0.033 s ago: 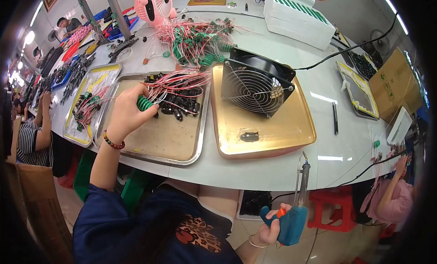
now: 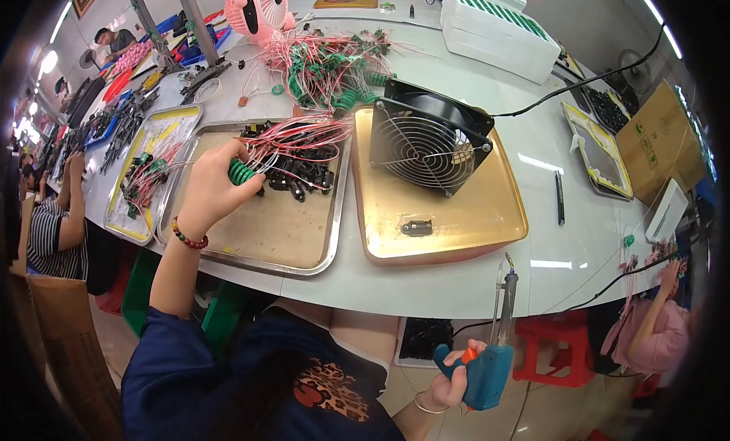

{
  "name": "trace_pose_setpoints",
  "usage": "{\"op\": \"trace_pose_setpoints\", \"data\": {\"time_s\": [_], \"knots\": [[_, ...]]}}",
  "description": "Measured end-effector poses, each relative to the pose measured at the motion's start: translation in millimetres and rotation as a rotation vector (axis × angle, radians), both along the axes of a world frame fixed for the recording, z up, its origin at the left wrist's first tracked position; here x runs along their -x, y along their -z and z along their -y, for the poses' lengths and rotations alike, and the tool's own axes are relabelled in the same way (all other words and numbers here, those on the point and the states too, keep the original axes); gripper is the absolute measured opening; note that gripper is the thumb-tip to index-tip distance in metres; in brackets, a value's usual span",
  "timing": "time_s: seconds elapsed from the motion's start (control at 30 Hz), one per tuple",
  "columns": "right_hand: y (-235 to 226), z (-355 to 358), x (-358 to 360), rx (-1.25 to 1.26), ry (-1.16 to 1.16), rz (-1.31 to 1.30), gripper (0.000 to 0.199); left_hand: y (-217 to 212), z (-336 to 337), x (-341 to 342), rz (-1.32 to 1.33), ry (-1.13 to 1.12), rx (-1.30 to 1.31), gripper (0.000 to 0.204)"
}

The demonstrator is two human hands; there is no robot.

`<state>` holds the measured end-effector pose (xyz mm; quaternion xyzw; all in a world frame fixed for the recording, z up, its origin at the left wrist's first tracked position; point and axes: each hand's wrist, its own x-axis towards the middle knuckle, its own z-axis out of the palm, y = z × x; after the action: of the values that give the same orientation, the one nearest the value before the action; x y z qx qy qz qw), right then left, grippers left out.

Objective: The person untangles wired circuit boards from bundles and solders their wires to small plastic components using a soldering iron.

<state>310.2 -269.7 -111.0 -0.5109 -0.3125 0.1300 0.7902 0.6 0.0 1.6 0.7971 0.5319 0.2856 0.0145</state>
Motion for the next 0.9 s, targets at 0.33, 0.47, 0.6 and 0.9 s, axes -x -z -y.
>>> {"op": "trace_pose_setpoints", "data": {"time_s": [0.33, 0.47, 0.6, 0.9], "knots": [[-3.1, -1.6, 2.4, -0.005, 0.037, 0.007, 0.047, 4.0, 2.7, -0.3, 0.036, 0.015, -0.009, 0.030], [-3.2, -2.2, 3.9, 0.023, 0.046, 0.000, 0.047, 4.4, 3.4, 0.2, 0.030, 0.003, -0.009, 0.031], [-4.2, -4.8, 6.9, 0.027, 0.058, -0.013, 0.047, 5.6, 3.4, 2.0, 0.008, -0.004, -0.014, 0.031], [-5.0, -4.9, 6.9, 0.018, 0.050, -0.024, 0.047, 7.9, 4.7, 2.0, 0.020, -0.003, -0.031, 0.031]]}}
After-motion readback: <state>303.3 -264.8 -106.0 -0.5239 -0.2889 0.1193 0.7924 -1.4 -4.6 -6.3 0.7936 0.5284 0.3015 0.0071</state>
